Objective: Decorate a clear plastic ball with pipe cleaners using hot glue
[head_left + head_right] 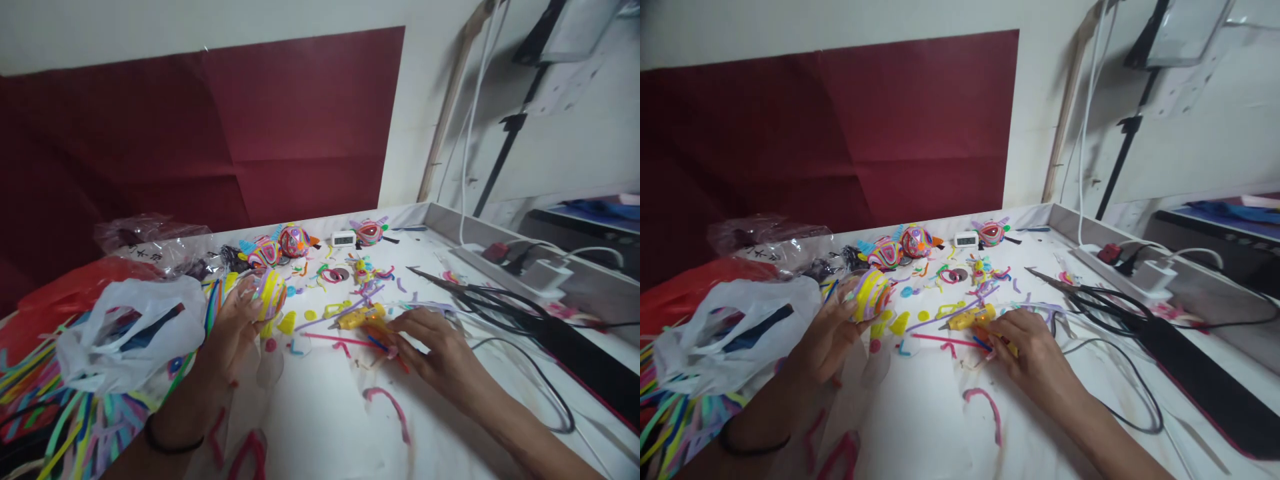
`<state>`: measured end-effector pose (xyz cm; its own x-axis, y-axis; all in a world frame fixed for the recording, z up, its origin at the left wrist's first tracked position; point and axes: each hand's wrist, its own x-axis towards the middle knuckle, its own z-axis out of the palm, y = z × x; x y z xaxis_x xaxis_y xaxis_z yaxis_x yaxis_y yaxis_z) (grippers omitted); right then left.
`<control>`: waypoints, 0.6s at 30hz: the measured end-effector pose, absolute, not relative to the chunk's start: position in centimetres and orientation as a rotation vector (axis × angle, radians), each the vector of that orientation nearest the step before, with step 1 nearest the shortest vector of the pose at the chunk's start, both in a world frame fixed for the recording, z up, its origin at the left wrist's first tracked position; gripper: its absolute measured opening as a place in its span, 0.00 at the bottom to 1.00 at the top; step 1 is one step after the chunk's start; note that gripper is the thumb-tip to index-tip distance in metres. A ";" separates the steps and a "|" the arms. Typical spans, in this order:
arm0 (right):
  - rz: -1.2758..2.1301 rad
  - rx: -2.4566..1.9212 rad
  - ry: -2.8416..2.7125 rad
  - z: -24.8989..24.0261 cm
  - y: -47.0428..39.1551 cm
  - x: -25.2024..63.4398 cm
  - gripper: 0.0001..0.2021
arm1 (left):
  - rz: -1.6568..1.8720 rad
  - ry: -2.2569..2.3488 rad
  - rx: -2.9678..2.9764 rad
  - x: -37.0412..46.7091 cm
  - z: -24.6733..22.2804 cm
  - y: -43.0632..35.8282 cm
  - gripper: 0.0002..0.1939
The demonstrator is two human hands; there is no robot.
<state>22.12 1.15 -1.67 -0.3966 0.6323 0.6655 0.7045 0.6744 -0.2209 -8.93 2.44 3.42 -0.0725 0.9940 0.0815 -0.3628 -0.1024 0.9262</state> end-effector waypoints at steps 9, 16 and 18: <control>0.045 -1.142 -2.219 -0.7 0.6 23.2 0.10 | 1.539 0.749 0.943 -9.0 2.6 1.6 0.18; 1.270 -1.101 -1.900 1.7 -1.4 13.5 0.26 | 1.554 0.620 0.853 -8.2 2.2 0.9 0.15; 1.492 -1.135 -1.796 1.7 -0.8 10.1 0.34 | 1.551 0.592 0.830 -7.8 2.4 0.5 0.15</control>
<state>10.07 -0.83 1.74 -0.5003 0.8593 -0.1067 0.2624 0.0331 -0.9644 -7.83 0.46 2.41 -0.0256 0.9846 0.1730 -0.6191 -0.1514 0.7705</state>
